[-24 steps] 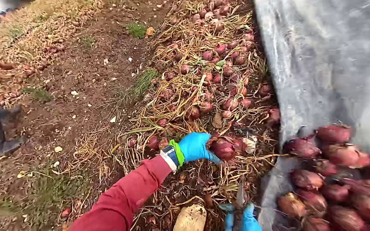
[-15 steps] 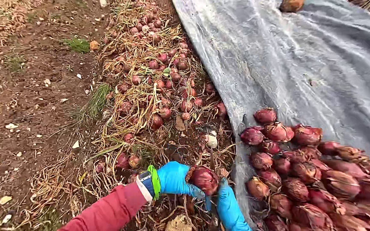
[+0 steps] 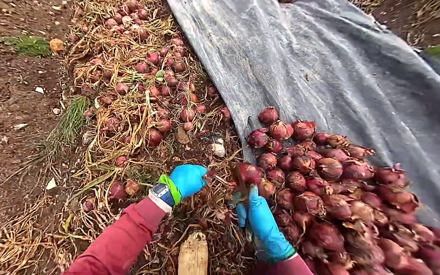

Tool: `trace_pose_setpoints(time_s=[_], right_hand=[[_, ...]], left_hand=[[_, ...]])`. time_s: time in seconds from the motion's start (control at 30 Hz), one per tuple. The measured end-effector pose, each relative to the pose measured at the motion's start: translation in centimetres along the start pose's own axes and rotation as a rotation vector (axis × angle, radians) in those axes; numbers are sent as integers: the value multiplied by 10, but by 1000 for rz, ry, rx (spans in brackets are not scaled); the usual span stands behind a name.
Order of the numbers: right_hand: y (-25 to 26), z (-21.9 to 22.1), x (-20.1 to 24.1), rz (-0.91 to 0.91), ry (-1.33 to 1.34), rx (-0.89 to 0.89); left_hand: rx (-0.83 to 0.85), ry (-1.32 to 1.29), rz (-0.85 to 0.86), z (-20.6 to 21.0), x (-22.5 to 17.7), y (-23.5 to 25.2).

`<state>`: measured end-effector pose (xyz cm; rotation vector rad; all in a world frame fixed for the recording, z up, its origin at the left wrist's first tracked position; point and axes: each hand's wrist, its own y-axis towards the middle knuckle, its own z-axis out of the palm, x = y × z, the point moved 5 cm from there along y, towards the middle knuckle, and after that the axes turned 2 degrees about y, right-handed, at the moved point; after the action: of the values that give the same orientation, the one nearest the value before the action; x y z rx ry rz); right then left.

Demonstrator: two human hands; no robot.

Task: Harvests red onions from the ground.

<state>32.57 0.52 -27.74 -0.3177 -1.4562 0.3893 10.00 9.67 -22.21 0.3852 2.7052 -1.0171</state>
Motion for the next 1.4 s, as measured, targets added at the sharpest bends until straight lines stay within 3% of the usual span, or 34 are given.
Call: trace_pose_setpoints(time_s=[0.1,0.17,0.2,0.23,0.3,0.37,0.47,0.53,0.63,0.73,0.8,0.87,0.93,1.0,1.1,1.17,1.3,1.4], right_hand=[[-18,-42,13,-15,183,-252],[-27,-49,1,33,119,-244],[-33,-44,-9,82,95,-217],[-37,-36,-21,131,76,-190],[-39,-17,-47,188,57,-141],[-39,2,-68,207,70,-89],[-45,22,-86,255,81,-1],[-54,21,-88,294,69,34],[-64,11,-90,318,85,17],[-67,4,-97,357,133,-48],[-67,11,-101,403,147,-21],[-71,26,-104,428,119,120],[-74,44,-89,316,96,302],[-66,57,-57,135,106,360],[-54,59,-21,-2,-32,246],[-38,55,-11,36,-133,219],[-27,39,-13,142,-38,320],[-21,28,-37,225,-97,247]], left_hand=[[-197,88,-346,-11,93,-13],[-260,228,-550,-15,125,-37],[-276,240,-567,-16,124,-44],[-306,245,-503,-12,114,-45],[-297,261,-215,12,83,-26],[-142,313,51,58,65,11],[21,372,185,118,72,40],[34,297,57,133,77,25],[235,113,-327,138,92,-16],[321,-78,-451,148,114,-42],[215,-193,-390,134,106,-55],[52,-361,-272,112,82,-70],[-35,-492,-113,90,53,-80],[-29,-554,59,77,29,-83],[140,-585,196,72,9,-85],[189,-490,185,62,18,-73],[18,-70,-57,24,67,-34],[-110,-90,4,7,39,-33]])
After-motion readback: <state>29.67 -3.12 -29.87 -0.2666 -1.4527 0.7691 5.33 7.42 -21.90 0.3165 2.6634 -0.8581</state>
